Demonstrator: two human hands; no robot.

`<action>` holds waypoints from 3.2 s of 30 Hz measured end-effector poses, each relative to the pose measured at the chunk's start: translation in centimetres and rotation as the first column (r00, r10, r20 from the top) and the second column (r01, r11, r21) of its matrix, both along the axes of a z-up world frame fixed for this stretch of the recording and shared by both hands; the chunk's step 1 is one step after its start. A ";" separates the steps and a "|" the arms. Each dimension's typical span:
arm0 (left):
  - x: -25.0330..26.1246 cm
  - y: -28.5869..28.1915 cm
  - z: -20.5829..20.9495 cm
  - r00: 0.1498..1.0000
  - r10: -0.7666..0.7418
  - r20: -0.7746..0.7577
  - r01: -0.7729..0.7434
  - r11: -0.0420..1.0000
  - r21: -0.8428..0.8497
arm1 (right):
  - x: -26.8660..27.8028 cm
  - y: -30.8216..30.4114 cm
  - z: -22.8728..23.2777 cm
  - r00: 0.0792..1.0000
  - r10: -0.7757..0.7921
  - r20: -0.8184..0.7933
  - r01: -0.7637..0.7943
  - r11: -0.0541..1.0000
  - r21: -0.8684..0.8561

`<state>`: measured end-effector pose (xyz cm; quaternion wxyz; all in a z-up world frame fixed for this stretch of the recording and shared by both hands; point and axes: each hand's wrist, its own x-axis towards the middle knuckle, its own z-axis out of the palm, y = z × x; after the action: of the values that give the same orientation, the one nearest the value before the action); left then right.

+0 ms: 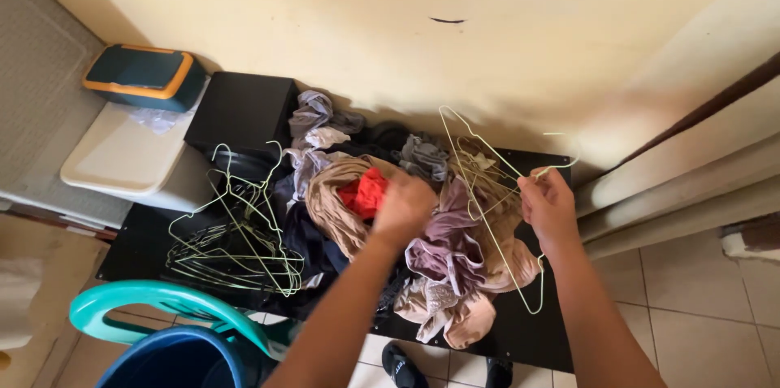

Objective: Hanging clothes from a laundry pile onto a drying rack using hangers.

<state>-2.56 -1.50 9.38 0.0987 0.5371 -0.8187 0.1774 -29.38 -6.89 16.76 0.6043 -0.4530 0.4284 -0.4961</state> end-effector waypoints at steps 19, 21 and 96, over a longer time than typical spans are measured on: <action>2.9 -11.7 8.9 0.156 0.396 -0.905 -0.367 0.874 0.319 | -7.0 -0.2 0.6 0.990 -0.137 0.038 0.137 0.991 0.011; 3.6 -11.8 9.9 0.304 0.198 -0.932 -0.485 0.874 0.027 | -7.3 -0.5 0.9 0.991 -0.130 0.040 0.130 0.991 0.010; -4.9 8.3 -3.6 0.282 0.908 -0.312 -0.729 0.414 0.545 | -9.4 0.3 -5.7 0.379 -0.205 -0.902 -0.307 0.892 -0.332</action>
<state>-7.42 6.82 5.82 0.1481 0.9159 -0.3616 -0.0915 -38.79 -6.64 11.10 0.1555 -0.7902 0.5493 -0.2231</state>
